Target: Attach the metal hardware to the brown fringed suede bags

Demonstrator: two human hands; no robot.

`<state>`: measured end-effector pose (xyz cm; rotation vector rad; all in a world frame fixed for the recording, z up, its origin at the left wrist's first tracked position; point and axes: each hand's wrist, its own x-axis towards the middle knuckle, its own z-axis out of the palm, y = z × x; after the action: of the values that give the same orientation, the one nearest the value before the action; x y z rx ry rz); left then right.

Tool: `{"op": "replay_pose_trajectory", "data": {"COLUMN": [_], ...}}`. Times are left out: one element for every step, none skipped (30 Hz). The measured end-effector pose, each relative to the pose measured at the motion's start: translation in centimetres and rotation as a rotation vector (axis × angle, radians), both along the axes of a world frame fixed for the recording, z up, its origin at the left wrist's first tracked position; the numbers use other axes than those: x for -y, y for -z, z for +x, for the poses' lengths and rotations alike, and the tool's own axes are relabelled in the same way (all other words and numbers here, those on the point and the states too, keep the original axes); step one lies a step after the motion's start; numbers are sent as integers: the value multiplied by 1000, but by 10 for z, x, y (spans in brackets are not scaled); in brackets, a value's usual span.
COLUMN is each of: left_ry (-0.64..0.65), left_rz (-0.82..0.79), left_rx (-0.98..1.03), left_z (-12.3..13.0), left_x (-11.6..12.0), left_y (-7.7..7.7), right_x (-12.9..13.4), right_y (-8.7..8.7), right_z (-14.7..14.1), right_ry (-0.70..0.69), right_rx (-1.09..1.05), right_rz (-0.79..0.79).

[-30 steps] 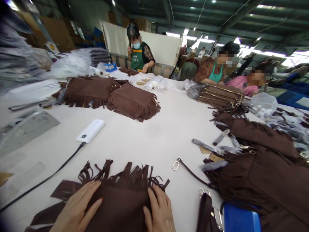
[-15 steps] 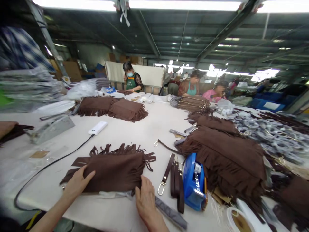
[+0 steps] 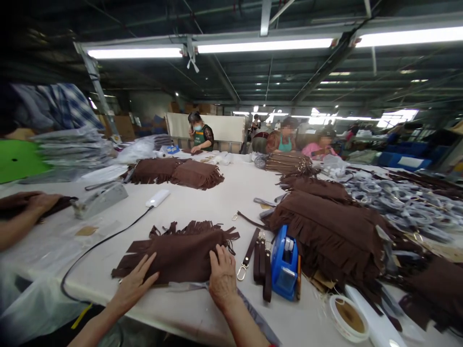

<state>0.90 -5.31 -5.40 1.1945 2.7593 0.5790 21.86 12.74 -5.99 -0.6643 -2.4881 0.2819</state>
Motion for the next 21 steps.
{"op": "replay_pose_trajectory", "data": {"left_ry": [7, 16, 29, 42, 55, 65, 70, 73, 74, 78, 82, 86, 88, 84, 77, 73, 80, 91, 102, 104, 94], "left_rz": [0, 1, 4, 10, 18, 27, 35, 39, 39, 42, 48, 56, 67, 79, 90, 101, 118, 142, 166, 191, 217], "left_rx": [4, 9, 11, 8, -1, -17, -39, -63, -85, -108, -134, -160, -185, -211, -234, -252, -264, -272, -278, -277, -288], "left_z": [-2, -3, -5, -6, -7, -8, -8, -9, -9, -9, -9, -9, -9, -9, -9, -9, -11, -14, -17, -21, -25], "left_x": [1, 3, 4, 6, 7, 8, 9, 10, 11, 11, 11, 11, 11, 11, 10, 10, 11, 12, 14, 18, 24], "left_y": [1, 2, 3, 4, 6, 7, 9, 11, 14, 17, 20, 23, 26, 28, 29, 29, 29, 27, 26, 24, 23], "right_x": [-5, -11, -19, -28, -37, -45, -53, -57, -59, -56, -50, -41, -29, -16, -2, 11, 23, 32, 41, 47, 51], "right_y": [0, 1, 3, 6, 8, 10, 11, 11, 9, 7, 4, 2, 1, 1, 2, 5, 9, 14, 18, 22, 25], "right_z": [-7, -14, -21, -26, -29, -30, -29, -25, -19, -12, -5, 3, 9, 15, 18, 19, 19, 17, 13, 10, 6], "right_ry": [-25, -26, -3, 43, 108, 184, 263, 344, 418, 464, 468, 422, 329, 205, 74, -44, -134, -191, -216, -218, -207], "right_rx": [-5, -15, -28, -44, -63, -85, -108, -136, -168, -200, -226, -244, -251, -245, -228, -201, -177, -162, -157, -161, -170], "right_rz": [7, -4, -29, -59, -88, -110, -125, -138, -135, -109, -59, 3, 68, 119, 154, 170, 177, 182, 185, 183, 176]}}
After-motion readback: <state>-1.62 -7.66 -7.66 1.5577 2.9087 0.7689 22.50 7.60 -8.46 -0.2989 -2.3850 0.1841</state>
